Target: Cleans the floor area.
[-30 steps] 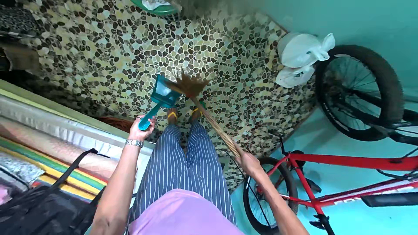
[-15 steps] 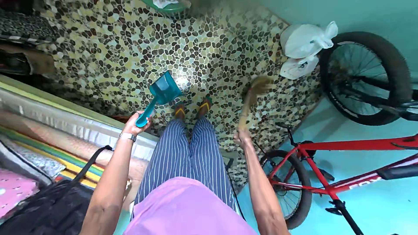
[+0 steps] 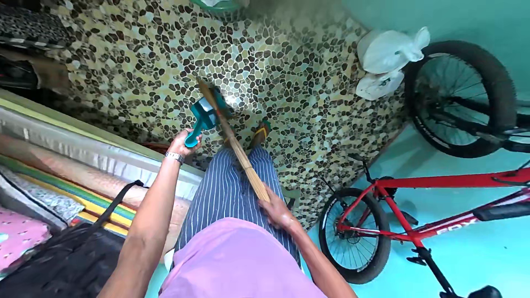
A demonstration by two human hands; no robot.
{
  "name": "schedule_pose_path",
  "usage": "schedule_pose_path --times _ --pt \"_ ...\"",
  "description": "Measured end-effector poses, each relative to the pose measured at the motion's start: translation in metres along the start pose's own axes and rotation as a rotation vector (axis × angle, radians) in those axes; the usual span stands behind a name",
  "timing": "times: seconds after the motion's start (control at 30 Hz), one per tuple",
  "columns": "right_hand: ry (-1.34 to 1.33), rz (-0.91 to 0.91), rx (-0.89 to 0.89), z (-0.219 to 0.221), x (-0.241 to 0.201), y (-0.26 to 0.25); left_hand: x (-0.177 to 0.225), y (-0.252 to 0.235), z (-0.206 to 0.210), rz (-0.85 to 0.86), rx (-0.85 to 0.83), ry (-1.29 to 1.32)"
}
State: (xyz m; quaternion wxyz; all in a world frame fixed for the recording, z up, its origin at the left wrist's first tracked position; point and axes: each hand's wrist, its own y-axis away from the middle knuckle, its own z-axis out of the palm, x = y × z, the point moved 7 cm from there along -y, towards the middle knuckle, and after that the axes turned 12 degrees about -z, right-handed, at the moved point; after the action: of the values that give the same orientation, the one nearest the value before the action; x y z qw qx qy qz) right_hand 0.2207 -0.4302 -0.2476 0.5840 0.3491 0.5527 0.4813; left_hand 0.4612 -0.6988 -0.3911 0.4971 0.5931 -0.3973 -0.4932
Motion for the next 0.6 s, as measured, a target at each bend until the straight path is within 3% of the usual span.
schedule_pose_path --times 0.13,0.27,0.37,0.47,0.6 --pt "0.111 -0.001 0.131 -0.032 0.012 0.031 -0.003 -0.004 -0.015 0.005 0.037 -0.043" --pt "0.146 0.065 0.185 -0.029 0.009 -0.031 -0.019 -0.002 -0.016 0.048 0.073 -0.142" --pt "0.12 0.041 0.091 -0.014 -0.001 -0.07 -0.024 0.002 -0.02 0.063 0.058 -0.151" --pt "0.111 -0.016 0.015 -0.009 -0.007 -0.05 -0.031 0.009 -0.019 0.051 0.003 -0.204" --pt "0.209 -0.029 0.116 -0.026 0.024 0.011 -0.033 0.007 -0.03 0.025 0.002 -0.468"
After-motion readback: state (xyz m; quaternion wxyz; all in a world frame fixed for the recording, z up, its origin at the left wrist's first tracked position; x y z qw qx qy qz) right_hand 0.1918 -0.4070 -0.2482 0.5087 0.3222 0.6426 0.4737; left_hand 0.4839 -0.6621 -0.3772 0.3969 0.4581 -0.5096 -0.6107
